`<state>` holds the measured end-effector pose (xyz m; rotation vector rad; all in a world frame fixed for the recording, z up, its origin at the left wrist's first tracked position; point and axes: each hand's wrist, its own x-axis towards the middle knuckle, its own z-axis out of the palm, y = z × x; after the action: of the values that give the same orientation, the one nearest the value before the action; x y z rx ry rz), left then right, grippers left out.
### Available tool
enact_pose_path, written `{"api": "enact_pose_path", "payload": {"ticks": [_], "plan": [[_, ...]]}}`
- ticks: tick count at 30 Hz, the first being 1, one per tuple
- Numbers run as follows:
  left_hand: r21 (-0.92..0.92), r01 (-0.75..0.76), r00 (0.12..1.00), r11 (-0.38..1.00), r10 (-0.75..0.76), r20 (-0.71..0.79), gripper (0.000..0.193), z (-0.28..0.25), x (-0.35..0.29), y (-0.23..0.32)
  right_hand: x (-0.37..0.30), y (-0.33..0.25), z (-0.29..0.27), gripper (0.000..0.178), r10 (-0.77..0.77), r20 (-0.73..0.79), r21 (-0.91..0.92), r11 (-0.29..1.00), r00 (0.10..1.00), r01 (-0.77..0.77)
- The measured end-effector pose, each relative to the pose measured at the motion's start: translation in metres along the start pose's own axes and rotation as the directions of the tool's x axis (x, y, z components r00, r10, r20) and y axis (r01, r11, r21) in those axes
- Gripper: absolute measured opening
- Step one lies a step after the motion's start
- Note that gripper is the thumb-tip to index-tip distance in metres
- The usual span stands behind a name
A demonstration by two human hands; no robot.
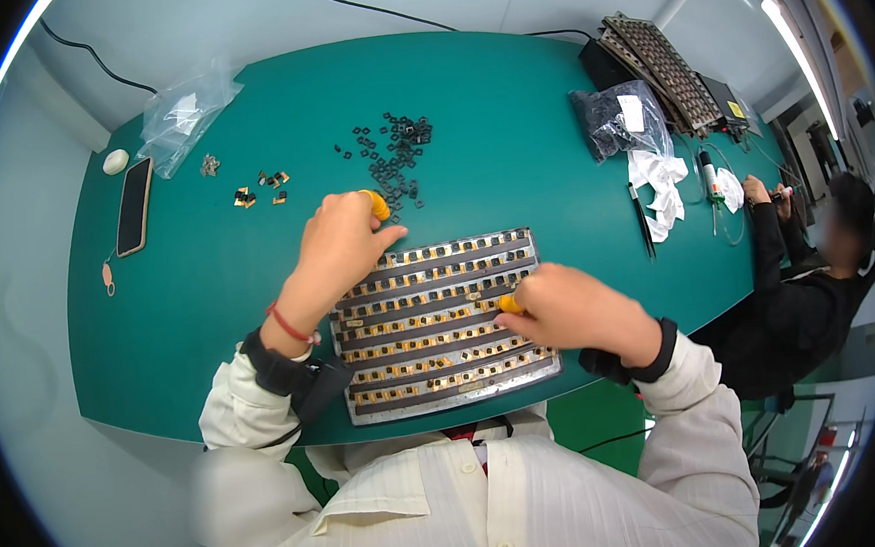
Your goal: The person uses yellow finger cots to pick up small black components from a green table and places them into a grid-like tray. The person works methodically, filling the slots of the tray with the small parts.
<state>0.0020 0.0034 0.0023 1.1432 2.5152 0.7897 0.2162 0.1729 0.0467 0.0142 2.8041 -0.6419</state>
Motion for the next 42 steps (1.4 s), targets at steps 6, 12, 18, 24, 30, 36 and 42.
{"api": "enact_pose_path", "payload": {"ticks": [6, 12, 18, 24, 30, 36, 42], "plan": [[0.062, -0.089, 0.994, 0.994, 0.092, -0.056, 0.020, 0.009, -0.003, 0.004, 0.057, 0.017, -0.039, 0.022, 0.024, -0.139, 0.143, 0.990, 0.990, -0.004], [0.186, -0.126, 0.982, 0.975, 0.150, -0.118, 0.019, 0.003, -0.011, 0.000, 0.120, 0.023, -0.023, 0.021, 0.084, -0.223, 0.196, 0.980, 0.971, -0.040], [0.197, -0.055, 0.979, 0.979, 0.092, -0.183, 0.016, -0.004, -0.013, -0.013, 0.140, 0.019, -0.009, 0.022, 0.027, -0.272, 0.164, 0.986, 0.962, 0.019], [-0.017, -0.007, 0.998, 1.000, 0.006, -0.070, 0.020, -0.007, -0.015, -0.014, 0.122, 0.010, -0.020, 0.022, 0.058, -0.176, 0.155, 0.987, 0.983, -0.031], [-0.005, -0.190, 0.977, 0.982, 0.188, -0.105, 0.009, 0.002, -0.007, -0.013, 0.119, 0.027, -0.019, 0.019, 0.042, -0.239, 0.183, 0.983, 0.970, 0.002], [0.103, -0.181, 0.976, 0.978, 0.191, -0.105, 0.011, 0.003, -0.006, -0.006, 0.122, 0.017, -0.004, 0.014, 0.020, -0.288, 0.178, 0.984, 0.957, 0.033], [0.169, -0.183, 0.969, 0.968, 0.207, -0.134, 0.014, -0.006, -0.021, -0.012, 0.124, 0.013, -0.004, 0.012, 0.014, -0.297, 0.179, 0.983, 0.955, 0.042]]}}
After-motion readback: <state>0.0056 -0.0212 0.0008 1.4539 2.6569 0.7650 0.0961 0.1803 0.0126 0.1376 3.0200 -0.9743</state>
